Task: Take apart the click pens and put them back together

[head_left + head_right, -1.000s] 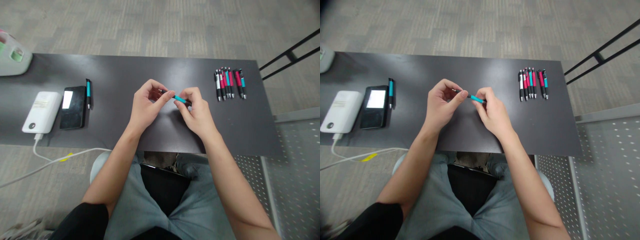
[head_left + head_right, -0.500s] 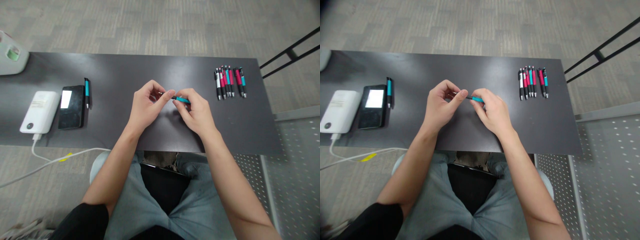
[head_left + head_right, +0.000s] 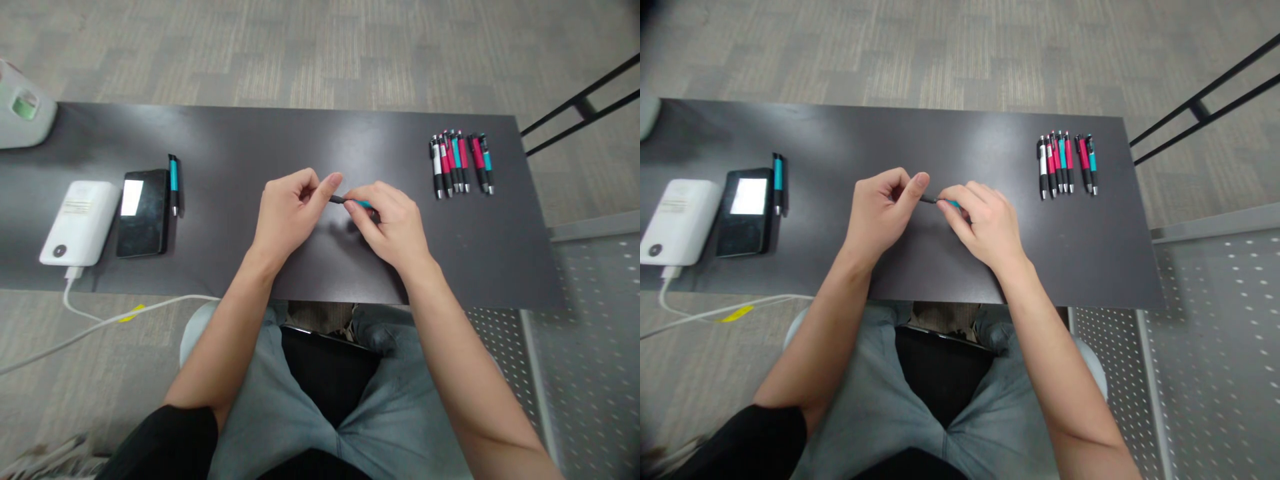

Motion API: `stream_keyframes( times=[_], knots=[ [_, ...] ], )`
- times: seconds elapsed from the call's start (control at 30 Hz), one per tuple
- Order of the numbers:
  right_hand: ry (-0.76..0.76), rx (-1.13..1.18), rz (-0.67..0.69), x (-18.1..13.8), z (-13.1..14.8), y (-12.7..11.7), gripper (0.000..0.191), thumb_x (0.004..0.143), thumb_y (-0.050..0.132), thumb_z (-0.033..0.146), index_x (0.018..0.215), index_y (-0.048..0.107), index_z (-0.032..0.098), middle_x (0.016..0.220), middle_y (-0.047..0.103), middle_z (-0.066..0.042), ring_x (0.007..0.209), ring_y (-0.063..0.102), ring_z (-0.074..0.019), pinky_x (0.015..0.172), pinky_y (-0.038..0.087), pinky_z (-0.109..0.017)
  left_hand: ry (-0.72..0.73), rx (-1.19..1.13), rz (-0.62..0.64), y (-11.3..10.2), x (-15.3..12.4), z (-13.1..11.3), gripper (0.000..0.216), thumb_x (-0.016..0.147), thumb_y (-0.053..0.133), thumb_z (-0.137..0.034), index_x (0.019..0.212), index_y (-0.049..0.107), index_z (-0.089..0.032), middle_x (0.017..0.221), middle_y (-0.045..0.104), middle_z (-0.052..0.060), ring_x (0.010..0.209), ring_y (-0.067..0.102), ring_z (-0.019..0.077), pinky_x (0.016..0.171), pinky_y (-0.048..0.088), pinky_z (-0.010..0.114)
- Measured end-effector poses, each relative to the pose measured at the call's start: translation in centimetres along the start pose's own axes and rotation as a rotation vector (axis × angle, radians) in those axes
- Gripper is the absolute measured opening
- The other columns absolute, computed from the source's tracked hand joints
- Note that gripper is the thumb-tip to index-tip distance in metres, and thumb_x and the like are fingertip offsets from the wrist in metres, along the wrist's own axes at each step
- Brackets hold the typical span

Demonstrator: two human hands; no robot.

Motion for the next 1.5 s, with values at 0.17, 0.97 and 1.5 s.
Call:
stream_keyframes(
  times=[0.17,0.97,1.5],
  knots=[
    [-0.004,0.053,-0.033,0.0,-0.3,-0.2,0.028,0.127,0.063,0.046,0.116,0.083,0.029,0.100,0.079,-0.008,0.088,0.069,-0.0274,0.088,0.056,-0.047,-0.023,-0.009,-0.014,-0.9,0.4,0.6,0.085,0.100,0.083,-0.105,0.071,0.060,-0.028,0.063,0.049,-0.003,0.060,0.041,0.0182,0.061,0.035,0.042],
    [0.193,0.116,-0.154,0.0,-4.6,-0.2,0.022,0.114,0.075,0.050,0.103,0.076,0.031,0.095,0.078,-0.005,0.082,0.066,-0.0259,0.080,0.057,-0.043,0.038,0.369,0.204,-1.0,-0.4,2.0,0.029,0.082,0.107,-0.035,0.089,0.078,-0.032,0.090,0.079,0.003,0.082,0.065,0.0302,0.091,0.043,0.048],
    [0.184,0.107,-0.129,-0.2,-4.4,0.2,0.011,0.111,0.076,0.038,0.103,0.078,0.031,0.095,0.079,-0.005,0.083,0.070,-0.0257,0.080,0.058,-0.041,0.078,0.355,0.236,-2.3,0.0,3.5,0.031,0.100,0.099,-0.071,0.094,0.097,-0.041,0.106,0.087,0.010,0.112,0.070,0.0430,0.122,0.040,0.071]
  ],
)
Point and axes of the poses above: each hand's wrist, its own x-axis towards the middle knuckle, its own y-axis out of the palm, z = x × y, the point moved 6 cm from there along x, towards the middle knuckle
